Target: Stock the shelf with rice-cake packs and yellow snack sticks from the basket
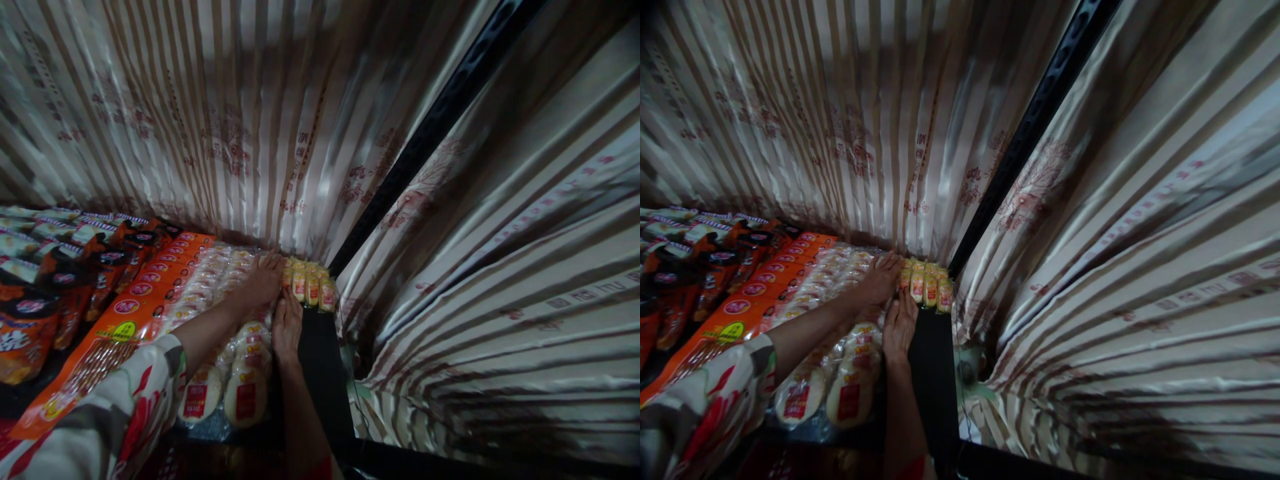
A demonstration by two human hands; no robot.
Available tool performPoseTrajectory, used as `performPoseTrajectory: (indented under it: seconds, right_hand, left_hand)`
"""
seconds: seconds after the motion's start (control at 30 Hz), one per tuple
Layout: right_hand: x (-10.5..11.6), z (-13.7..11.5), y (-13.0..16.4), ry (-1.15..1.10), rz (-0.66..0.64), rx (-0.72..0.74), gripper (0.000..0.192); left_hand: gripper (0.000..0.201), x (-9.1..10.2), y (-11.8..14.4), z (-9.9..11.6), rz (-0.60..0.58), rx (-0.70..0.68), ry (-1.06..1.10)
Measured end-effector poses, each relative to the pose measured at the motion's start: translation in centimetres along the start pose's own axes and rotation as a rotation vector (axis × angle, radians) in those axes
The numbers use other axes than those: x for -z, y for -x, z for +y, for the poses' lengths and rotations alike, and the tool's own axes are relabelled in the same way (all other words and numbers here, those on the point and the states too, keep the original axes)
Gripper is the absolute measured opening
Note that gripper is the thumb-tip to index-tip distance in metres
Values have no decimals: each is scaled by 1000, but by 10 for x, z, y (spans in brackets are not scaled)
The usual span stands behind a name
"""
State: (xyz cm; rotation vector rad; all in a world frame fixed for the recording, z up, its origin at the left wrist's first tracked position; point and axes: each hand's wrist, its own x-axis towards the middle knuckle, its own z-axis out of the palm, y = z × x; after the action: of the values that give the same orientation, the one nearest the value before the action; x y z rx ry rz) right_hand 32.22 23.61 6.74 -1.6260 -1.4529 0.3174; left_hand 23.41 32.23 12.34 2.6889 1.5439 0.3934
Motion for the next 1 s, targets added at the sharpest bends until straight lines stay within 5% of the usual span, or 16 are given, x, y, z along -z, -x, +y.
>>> performPoseTrajectory:
  seconds: [0.2, 0.6, 1.0]
  right_hand:
    - [0, 0, 0, 9, -15, 26, 57]
    - [3, -2, 0, 28, -13, 30, 52]
    - [3, 0, 0, 44, -22, 48, 51]
  left_hand:
    - [53, -2, -29, -1, -165, -10, 71]
    - [37, 1, -66, -17, -190, 149, 249]
    - [34, -8, -94, -38, -317, 19, 365]
